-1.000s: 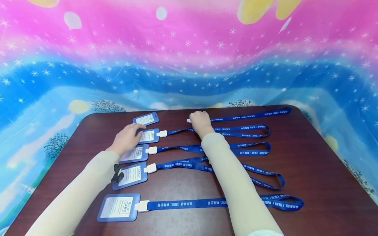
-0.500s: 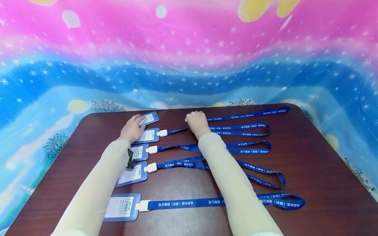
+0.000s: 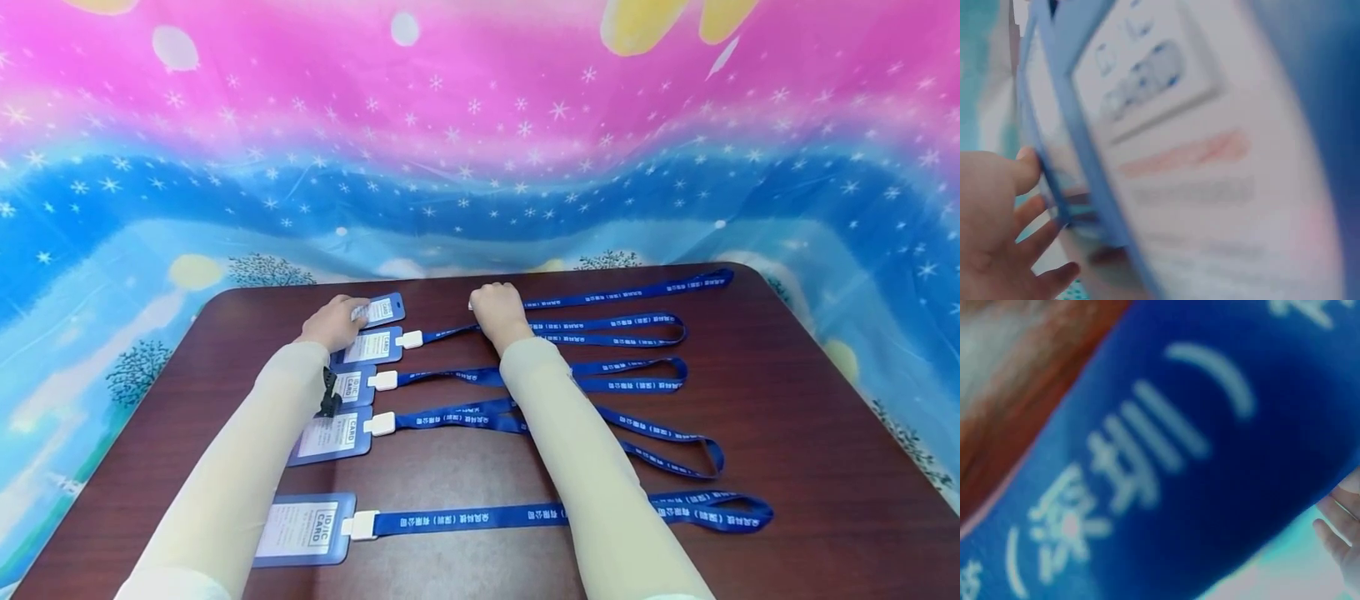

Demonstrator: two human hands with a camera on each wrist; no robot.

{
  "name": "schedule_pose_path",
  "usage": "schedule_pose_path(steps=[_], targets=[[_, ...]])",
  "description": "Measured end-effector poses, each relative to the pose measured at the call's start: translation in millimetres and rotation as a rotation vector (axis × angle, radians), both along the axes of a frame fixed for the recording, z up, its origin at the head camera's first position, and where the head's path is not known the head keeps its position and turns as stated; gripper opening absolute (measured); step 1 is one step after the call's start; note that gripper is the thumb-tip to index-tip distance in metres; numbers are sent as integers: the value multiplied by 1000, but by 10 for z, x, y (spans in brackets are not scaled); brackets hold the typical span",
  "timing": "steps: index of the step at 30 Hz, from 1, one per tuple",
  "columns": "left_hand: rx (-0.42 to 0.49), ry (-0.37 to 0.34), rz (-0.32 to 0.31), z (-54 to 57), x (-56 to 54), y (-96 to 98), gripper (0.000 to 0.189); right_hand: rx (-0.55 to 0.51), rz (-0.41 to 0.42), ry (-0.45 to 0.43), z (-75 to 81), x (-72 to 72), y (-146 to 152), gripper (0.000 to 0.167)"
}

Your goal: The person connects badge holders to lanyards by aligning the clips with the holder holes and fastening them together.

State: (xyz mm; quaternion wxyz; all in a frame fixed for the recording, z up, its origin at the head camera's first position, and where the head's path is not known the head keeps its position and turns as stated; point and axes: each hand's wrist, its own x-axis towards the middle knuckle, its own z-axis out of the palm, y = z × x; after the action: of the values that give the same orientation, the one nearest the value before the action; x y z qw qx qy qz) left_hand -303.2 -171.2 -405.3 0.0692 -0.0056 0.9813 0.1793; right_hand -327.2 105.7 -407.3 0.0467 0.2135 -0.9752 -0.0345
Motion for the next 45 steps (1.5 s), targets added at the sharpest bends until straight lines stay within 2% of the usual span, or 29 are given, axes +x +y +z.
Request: schedule_pose_path(steps=[3, 5, 14, 23, 28, 34, 38, 45], targets=[[-50, -31, -42, 65, 6, 15, 49, -9, -11, -8, 4, -3, -23, 10], [-84, -28, -60, 61, 0, 19, 50, -19, -19, -9, 0, 5, -46, 11], [-156, 35, -31, -10, -1, 100, 50, -33, -21, -10, 0, -7, -178, 13], [-167, 44, 8, 38, -6, 188, 51, -46, -23, -13, -9, -105, -417, 19], [-177, 36, 1, 18, 13, 180, 53, -66, -41, -26, -60, -105, -576, 20], [-212, 75, -10, -11, 35, 157, 54, -96, -6, -15, -78, -108, -738, 22], [-191, 89, -22, -1, 46, 142, 53, -100, 4, -8, -66, -117, -815, 21], [-92, 48, -4, -29, 54, 152, 52, -64, 51, -44, -30, -131, -937, 19]])
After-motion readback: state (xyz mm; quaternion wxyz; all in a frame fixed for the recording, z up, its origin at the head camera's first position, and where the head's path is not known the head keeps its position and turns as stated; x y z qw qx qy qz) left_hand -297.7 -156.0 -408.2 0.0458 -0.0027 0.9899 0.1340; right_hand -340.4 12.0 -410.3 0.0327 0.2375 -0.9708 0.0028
